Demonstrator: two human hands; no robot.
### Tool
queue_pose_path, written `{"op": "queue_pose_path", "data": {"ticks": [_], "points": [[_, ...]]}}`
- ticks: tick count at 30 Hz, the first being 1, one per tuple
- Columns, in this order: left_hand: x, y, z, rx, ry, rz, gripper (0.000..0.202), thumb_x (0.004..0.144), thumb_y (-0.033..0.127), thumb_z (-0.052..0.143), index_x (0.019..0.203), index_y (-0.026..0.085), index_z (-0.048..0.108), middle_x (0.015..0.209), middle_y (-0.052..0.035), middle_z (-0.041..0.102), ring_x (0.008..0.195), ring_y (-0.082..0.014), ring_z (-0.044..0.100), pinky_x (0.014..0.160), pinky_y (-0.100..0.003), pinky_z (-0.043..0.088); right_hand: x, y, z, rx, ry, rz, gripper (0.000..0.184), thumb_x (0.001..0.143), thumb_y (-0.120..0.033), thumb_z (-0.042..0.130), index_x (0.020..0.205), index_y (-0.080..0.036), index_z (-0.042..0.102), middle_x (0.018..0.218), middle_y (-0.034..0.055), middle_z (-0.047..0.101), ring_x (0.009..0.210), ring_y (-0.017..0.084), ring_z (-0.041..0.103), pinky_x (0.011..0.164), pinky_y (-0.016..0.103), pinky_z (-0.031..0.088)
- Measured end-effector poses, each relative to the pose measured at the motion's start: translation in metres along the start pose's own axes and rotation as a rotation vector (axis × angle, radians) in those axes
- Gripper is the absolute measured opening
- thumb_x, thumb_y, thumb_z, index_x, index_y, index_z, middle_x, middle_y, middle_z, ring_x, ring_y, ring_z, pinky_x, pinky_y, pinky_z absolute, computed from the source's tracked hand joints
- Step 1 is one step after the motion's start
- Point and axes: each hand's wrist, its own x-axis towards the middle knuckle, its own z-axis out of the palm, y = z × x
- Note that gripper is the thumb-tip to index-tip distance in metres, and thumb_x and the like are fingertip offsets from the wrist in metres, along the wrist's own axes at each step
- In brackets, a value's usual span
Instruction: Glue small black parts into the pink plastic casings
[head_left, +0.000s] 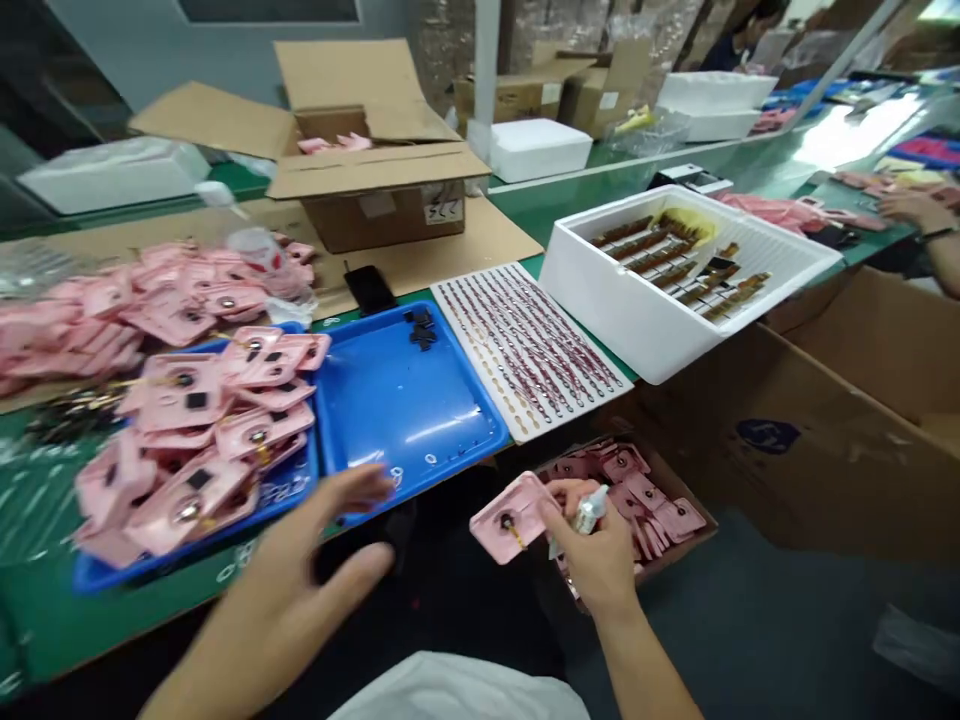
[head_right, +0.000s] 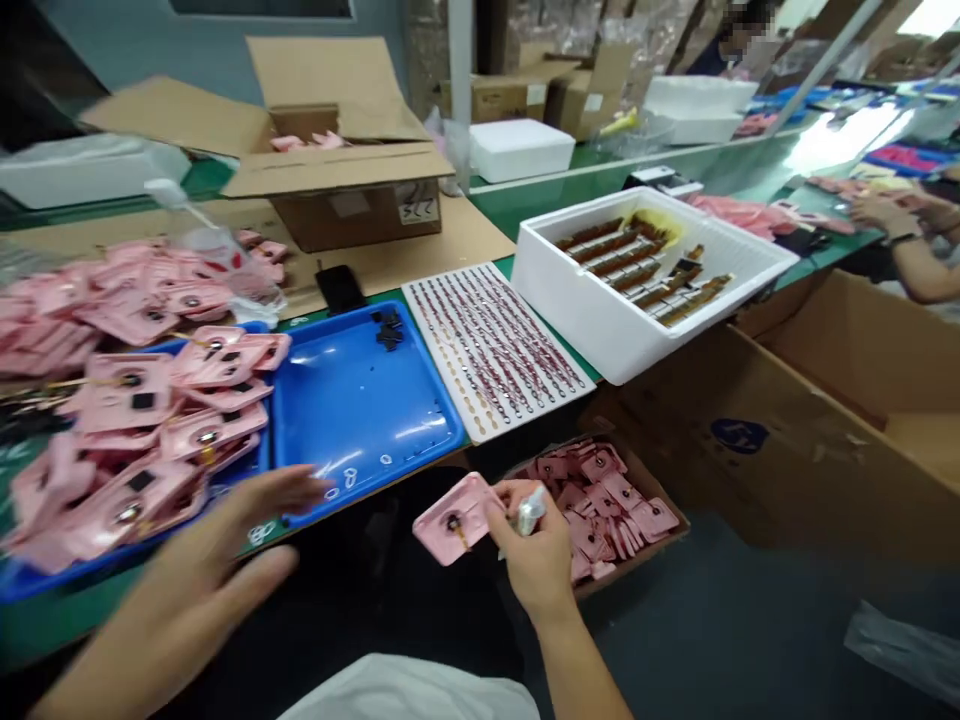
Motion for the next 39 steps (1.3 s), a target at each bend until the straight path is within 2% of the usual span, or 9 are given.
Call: {"op": "queue_pose_path", "data": {"ticks": [3,6,8,11,14,16,23,31,39], "points": [[0.009,-0.003,0.019,-0.346,-0.404,-0.115,0.065,0.083,0.042,0.08,0.143,0.026,0.061,0.131,-0.0125,0.072,0.117,-0.0304,0.07,0.097,-0.039,0.058,-0.025,-0.062,0.044,0.089,-0.318,-0.102,0.034,0.08,-0.038,0.077,0.07,-0.024,0.047,0.085,0.0032,0.074,0.074,0.018,0.068,0.068,0.029,0.053],[0.011,-0.014,0.033,-0.768,-0.574,-0.207,0.05,0.081,0.041,0.076,0.124,0.016,0.071,0.086,-0.0097,0.076,0.075,-0.0223,0.072,0.069,-0.031,0.056,-0.036,-0.104,0.065,-0.015,-0.613,-0.125,0.026,0.089,-0.038,0.073,0.077,-0.023,0.055,0.08,0.0002,0.071,0.06,0.014,0.06,0.059,0.026,0.048],[0.005,-0.027,0.037,-0.968,-0.501,-0.226,0.052,0.081,0.047,0.075,0.12,0.013,0.071,0.073,-0.0081,0.072,0.066,-0.0199,0.068,0.062,-0.027,0.053,-0.038,-0.119,0.069,-0.204,-0.635,-0.202,0.028,0.091,-0.048,0.072,0.085,-0.023,0.06,0.071,-0.0025,0.066,0.056,0.015,0.057,0.056,0.027,0.045],[-0.007,-0.042,0.039,-1.19,-0.248,-0.232,0.063,0.085,0.069,0.067,0.112,0.012,0.072,0.073,-0.0083,0.07,0.062,-0.017,0.064,0.06,-0.025,0.051,-0.042,-0.129,0.071,-0.418,-0.648,-0.327,0.034,0.102,-0.058,0.054,0.096,-0.025,0.06,0.064,-0.0041,0.06,0.055,0.018,0.057,0.054,0.027,0.041],[-0.015,-0.048,0.039,-1.352,-0.137,-0.242,0.08,0.085,0.085,0.054,0.111,0.011,0.073,0.076,-0.0094,0.071,0.063,-0.0182,0.065,0.061,-0.027,0.052,-0.052,-0.136,0.078,-0.516,-0.848,-0.339,0.041,0.109,-0.058,0.036,0.096,-0.026,0.059,0.072,-0.0012,0.068,0.06,0.019,0.064,0.056,0.027,0.042],[-0.017,-0.048,0.038,-1.391,-0.115,-0.234,0.087,0.085,0.089,0.048,0.116,0.011,0.072,0.081,-0.0115,0.074,0.069,-0.0216,0.069,0.064,-0.029,0.052,-0.06,-0.141,0.084,-0.612,-0.909,-0.389,0.045,0.109,-0.061,0.034,0.091,-0.027,0.057,0.073,0.0003,0.07,0.06,0.02,0.065,0.054,0.027,0.04],[-0.024,-0.046,0.039,-1.477,-0.079,-0.195,0.089,0.088,0.088,0.045,0.12,0.01,0.072,0.087,-0.0136,0.076,0.081,-0.026,0.073,0.068,-0.029,0.05,-0.07,-0.149,0.099,-0.81,-0.922,-0.652,0.048,0.11,-0.059,0.028,0.088,-0.026,0.055,0.062,-0.0007,0.064,0.046,0.02,0.058,0.047,0.029,0.031],[-0.026,-0.046,0.038,-1.506,-0.064,-0.265,0.091,0.083,0.091,0.05,0.119,0.01,0.072,0.087,-0.0129,0.076,0.082,-0.0264,0.073,0.069,-0.03,0.052,-0.073,-0.146,0.104,-0.805,-0.939,-0.615,0.037,0.11,-0.053,0.039,0.092,-0.025,0.056,0.068,0.001,0.068,0.054,0.021,0.064,0.051,0.028,0.037],[-0.026,-0.046,0.039,-1.538,-0.077,-0.219,0.093,0.08,0.091,0.055,0.121,0.009,0.07,0.088,-0.0133,0.076,0.089,-0.0297,0.074,0.076,-0.034,0.054,-0.073,-0.148,0.108,-0.777,-0.943,-0.571,0.027,0.109,-0.043,0.046,0.092,-0.024,0.058,0.069,0.0009,0.066,0.057,0.022,0.064,0.054,0.028,0.038]]}}
